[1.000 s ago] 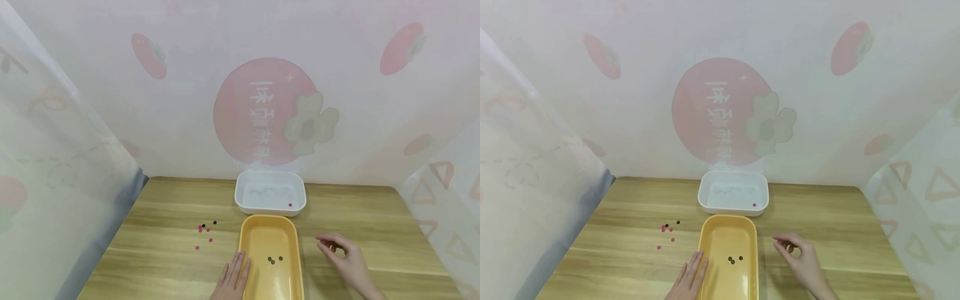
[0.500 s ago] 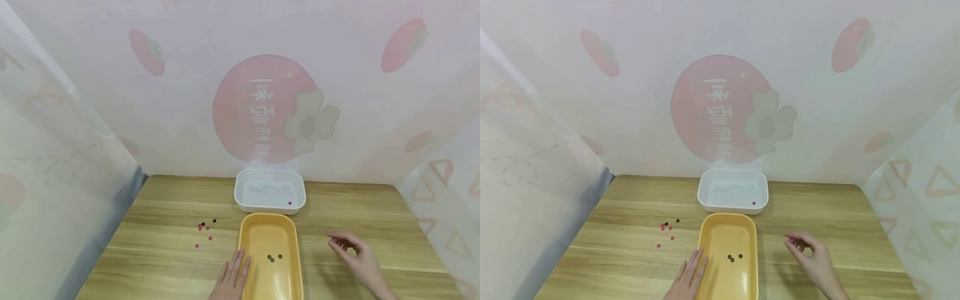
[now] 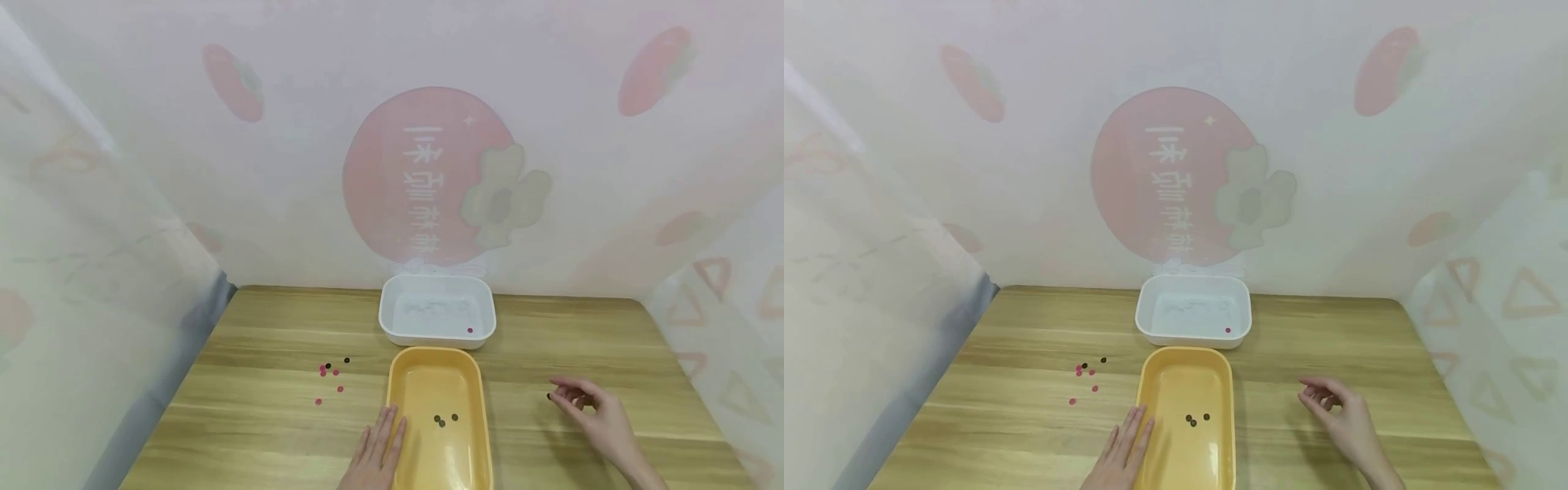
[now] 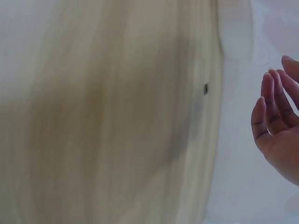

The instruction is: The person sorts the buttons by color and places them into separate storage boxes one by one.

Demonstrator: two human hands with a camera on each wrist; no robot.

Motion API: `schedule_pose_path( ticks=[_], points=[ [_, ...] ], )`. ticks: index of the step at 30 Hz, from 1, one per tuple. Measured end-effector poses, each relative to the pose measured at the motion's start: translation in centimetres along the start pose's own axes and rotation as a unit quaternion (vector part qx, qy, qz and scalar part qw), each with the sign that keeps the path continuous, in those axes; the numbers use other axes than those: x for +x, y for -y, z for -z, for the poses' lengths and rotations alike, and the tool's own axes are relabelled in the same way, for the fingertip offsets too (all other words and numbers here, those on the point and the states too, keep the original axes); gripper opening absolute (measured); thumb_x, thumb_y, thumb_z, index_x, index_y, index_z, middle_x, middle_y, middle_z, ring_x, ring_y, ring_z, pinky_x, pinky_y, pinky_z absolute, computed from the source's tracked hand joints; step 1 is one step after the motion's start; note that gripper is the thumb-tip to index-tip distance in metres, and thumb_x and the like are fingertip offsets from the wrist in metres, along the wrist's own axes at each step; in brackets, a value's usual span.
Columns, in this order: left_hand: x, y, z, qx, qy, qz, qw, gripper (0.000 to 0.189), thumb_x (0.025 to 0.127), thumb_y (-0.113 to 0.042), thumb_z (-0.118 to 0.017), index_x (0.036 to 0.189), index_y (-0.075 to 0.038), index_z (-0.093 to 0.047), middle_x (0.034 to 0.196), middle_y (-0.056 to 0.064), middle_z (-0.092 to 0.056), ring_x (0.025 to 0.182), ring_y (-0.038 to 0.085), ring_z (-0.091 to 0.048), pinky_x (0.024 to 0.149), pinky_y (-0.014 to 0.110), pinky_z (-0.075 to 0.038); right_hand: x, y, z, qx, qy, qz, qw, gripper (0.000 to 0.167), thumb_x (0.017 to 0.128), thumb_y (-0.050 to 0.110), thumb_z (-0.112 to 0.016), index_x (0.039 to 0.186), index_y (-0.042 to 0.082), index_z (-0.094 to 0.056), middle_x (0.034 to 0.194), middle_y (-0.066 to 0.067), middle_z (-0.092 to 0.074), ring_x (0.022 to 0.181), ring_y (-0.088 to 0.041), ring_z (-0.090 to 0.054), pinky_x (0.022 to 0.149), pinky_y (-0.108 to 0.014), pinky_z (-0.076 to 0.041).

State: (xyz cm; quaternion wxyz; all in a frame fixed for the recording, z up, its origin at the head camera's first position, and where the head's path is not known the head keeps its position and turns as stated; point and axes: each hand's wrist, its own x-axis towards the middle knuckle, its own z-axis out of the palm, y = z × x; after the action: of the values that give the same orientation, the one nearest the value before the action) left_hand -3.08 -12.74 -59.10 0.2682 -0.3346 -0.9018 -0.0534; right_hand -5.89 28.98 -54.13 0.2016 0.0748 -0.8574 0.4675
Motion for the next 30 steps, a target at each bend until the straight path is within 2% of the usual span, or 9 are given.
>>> schedule_pose_path(
  ticks=[7, 13, 18, 22, 30],
  points=[
    [-0.2, 0.2, -0.1, -0.010, -0.019, 0.001, 0.9998, 0.109, 0.103, -0.086, -0.017, 0.175, -0.004, -0.020, 0.187, 0.016, -0.009, 0.175, 0.022, 0.007, 0.139, 0.026, 0.015, 0.1, -1.9, 0.2, -0.018, 0.017, -0.031, 0.9992, 0.029, 0.085, -0.015, -0.083, 0.112, -0.007, -0.078, 0.086, 0.010, -0.076, 0.079, 0.006, -0.064, 0.063, -0.012, -0.052],
    [-0.2, 0.2, -0.3, -0.010, -0.014, 0.001, 0.9998, 0.109, 0.103, -0.086, -0.016, 0.176, -0.005, -0.016, 0.187, 0.015, -0.006, 0.175, 0.022, 0.009, 0.139, 0.026, 0.016, 0.4, -2.8, 0.3, -0.046, 0.059, -0.072, 0.9946, 0.026, 0.089, -0.006, -0.085, 0.115, -0.003, -0.080, 0.087, -0.004, -0.077, 0.078, 0.007, -0.062, 0.063, -0.016, -0.055],
    [-0.3, 0.1, -0.4, -0.005, -0.014, 0.002, 0.9999, 0.108, 0.103, -0.086, -0.017, 0.177, -0.006, -0.014, 0.187, 0.015, -0.005, 0.175, 0.022, 0.009, 0.139, 0.026, 0.016, 0.7, -4.0, 0.2, -0.060, 0.099, -0.101, 0.9881, 0.030, 0.089, 0.000, -0.088, 0.117, -0.003, -0.079, 0.088, 0.001, -0.071, 0.074, 0.004, -0.057, 0.061, -0.020, -0.053],
    [-0.3, 0.0, -0.4, 0.006, -0.012, 0.003, 0.9999, 0.109, 0.103, -0.086, -0.017, 0.177, -0.006, -0.011, 0.187, 0.014, -0.001, 0.175, 0.022, 0.011, 0.138, 0.027, 0.016, 0.9, -4.8, 0.1, -0.058, 0.118, -0.096, 0.9866, 0.028, 0.087, 0.000, -0.088, 0.114, -0.003, -0.079, 0.085, 0.003, -0.065, 0.070, 0.002, -0.054, 0.059, -0.021, -0.049],
    [-0.1, -0.1, -0.2, 0.001, -0.012, 0.004, 0.9999, 0.109, 0.103, -0.086, -0.017, 0.177, -0.006, -0.011, 0.188, 0.014, 0.002, 0.175, 0.020, 0.012, 0.138, 0.026, 0.017, 0.9, -5.2, -0.2, -0.074, 0.106, -0.090, 0.9875, 0.018, 0.086, -0.004, -0.088, 0.100, 0.003, -0.079, 0.081, 0.004, -0.065, 0.068, 0.003, -0.051, 0.058, -0.020, -0.047]
  ],
)
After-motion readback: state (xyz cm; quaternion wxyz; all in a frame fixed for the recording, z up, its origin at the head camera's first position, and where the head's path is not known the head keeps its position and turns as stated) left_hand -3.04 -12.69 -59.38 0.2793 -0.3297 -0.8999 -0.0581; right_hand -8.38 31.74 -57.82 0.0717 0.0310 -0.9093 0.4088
